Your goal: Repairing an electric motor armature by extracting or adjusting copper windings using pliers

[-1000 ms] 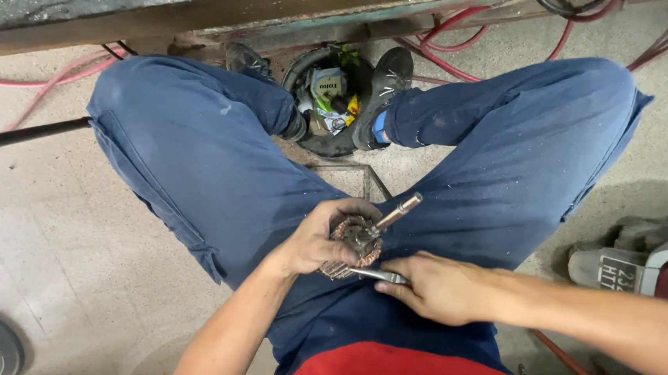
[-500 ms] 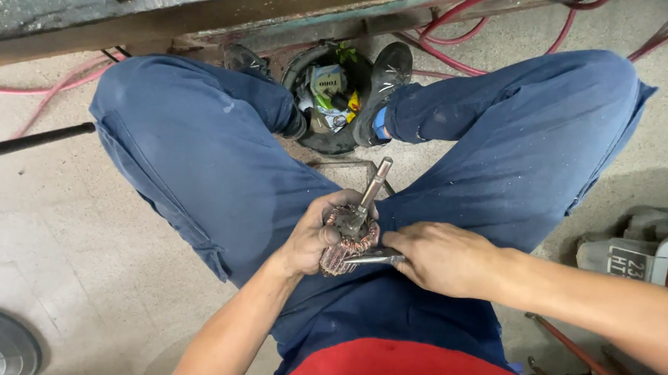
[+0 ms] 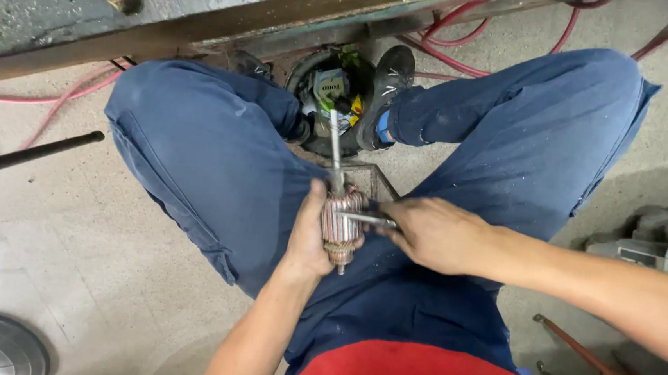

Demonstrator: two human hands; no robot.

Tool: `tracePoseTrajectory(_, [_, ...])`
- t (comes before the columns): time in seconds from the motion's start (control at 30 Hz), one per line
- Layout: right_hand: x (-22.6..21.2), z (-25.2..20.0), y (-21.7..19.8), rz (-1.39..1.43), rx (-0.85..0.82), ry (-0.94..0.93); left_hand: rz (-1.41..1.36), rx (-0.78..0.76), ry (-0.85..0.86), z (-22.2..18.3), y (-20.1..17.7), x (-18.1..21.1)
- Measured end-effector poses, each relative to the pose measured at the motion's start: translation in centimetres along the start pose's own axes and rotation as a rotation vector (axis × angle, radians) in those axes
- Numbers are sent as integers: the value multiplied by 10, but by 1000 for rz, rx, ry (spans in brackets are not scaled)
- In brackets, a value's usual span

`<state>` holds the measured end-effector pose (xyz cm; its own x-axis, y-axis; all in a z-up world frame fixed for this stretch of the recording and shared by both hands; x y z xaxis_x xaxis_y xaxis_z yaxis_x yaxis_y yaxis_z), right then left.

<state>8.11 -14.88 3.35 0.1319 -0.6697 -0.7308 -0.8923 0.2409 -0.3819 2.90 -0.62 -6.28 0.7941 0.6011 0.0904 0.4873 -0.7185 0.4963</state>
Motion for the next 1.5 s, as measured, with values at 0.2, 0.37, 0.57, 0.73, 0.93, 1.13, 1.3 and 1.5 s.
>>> tracePoseTrajectory(0.2, [-19, -50, 39, 768, -607, -114, 301, -568, 126, -24, 56, 9])
tracePoseTrajectory(0.37, [-42, -45, 36, 823, -678, -289, 621, -807, 181, -33, 65, -3])
tracePoseTrajectory(0.57, [2, -47, 70, 754, -486, -36, 510, -755, 78, -25, 55, -10])
tracePoseTrajectory(0.73, [21, -38, 56, 339, -132, 197, 183, -422, 27, 15, 27, -17])
tracePoseTrajectory(0.93, [27, -34, 46, -301, 72, 25, 231, -242, 159, 14, 17, -6])
tracePoseTrajectory(1.13, [17, -33, 21, 98, -22, 65, 157, -333, -4, 7, 25, -10])
tracePoseTrajectory(1.3, [-9, -39, 58, 987, -585, -301, 474, -531, 6, -8, 43, -22])
tracePoseTrajectory(1.5, [-35, -33, 31, 865, -545, -125, 434, -763, -152, -2, 42, -30])
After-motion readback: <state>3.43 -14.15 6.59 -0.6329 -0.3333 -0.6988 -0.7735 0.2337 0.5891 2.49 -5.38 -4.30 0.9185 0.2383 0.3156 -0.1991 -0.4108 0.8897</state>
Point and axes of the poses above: each hand's wrist, its own z-axis towards the middle knuckle, its own y-axis out of the palm, x = y × z, the point moved 7 cm from there along z, towards the middle knuckle, and after that the axes turned 13 degrees about -y, right-handed, at the moved point
